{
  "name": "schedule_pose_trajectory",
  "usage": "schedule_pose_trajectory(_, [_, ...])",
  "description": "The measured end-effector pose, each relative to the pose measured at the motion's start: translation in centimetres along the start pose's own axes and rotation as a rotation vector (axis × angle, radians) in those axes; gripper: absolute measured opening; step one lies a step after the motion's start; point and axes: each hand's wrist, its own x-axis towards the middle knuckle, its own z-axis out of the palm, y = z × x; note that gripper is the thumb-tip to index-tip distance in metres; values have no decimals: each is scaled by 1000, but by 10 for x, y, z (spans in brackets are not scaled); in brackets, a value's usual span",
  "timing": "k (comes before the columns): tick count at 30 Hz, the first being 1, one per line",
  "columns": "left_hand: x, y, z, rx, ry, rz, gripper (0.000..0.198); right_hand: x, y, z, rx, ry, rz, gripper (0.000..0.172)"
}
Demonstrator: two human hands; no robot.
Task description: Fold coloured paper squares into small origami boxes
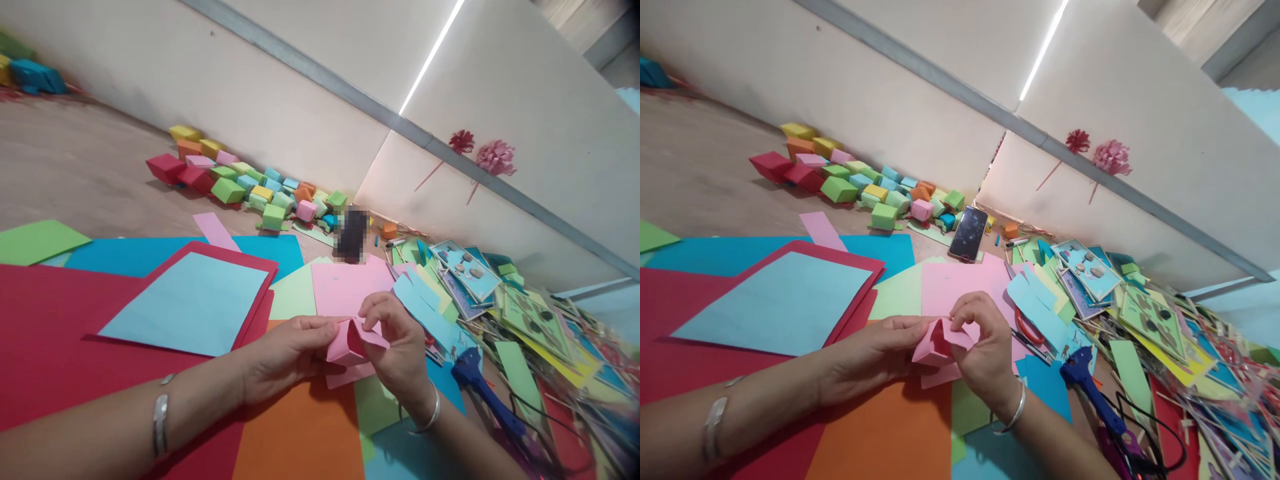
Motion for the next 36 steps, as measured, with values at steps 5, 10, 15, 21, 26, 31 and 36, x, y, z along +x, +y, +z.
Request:
schedule_pose_trajectory(5, [0,0,-2,12,36,3,36,7,-3,-8,-109,-127,-8,20])
schedule_pose_trajectory(10, [-2,1,0,-4,63,-10,38,19,-12,-21,-213,-325,-55,24])
schedule_pose_trajectory(15, [0,3,0,-35,69,2,34,26,-23,-40,-227,-561,-57,39])
schedule_pose_trajectory(21, [-3,3,2,-22,41,-2,30,27,-30,-48,-229,-633,-64,33])
schedule_pose_trajectory(26, [-5,1,4,23,13,-38,37,24,-28,-38,-314,-586,-9,15])
schedule_pose_trajectory(31, [-4,-3,2,48,73,-24,52,20,-26,-36,-438,-625,-4,15])
schedule_pose_trajectory(36, [-4,-4,3,122,242,-50,74,19,-25,-37,-524,-682,-26,15])
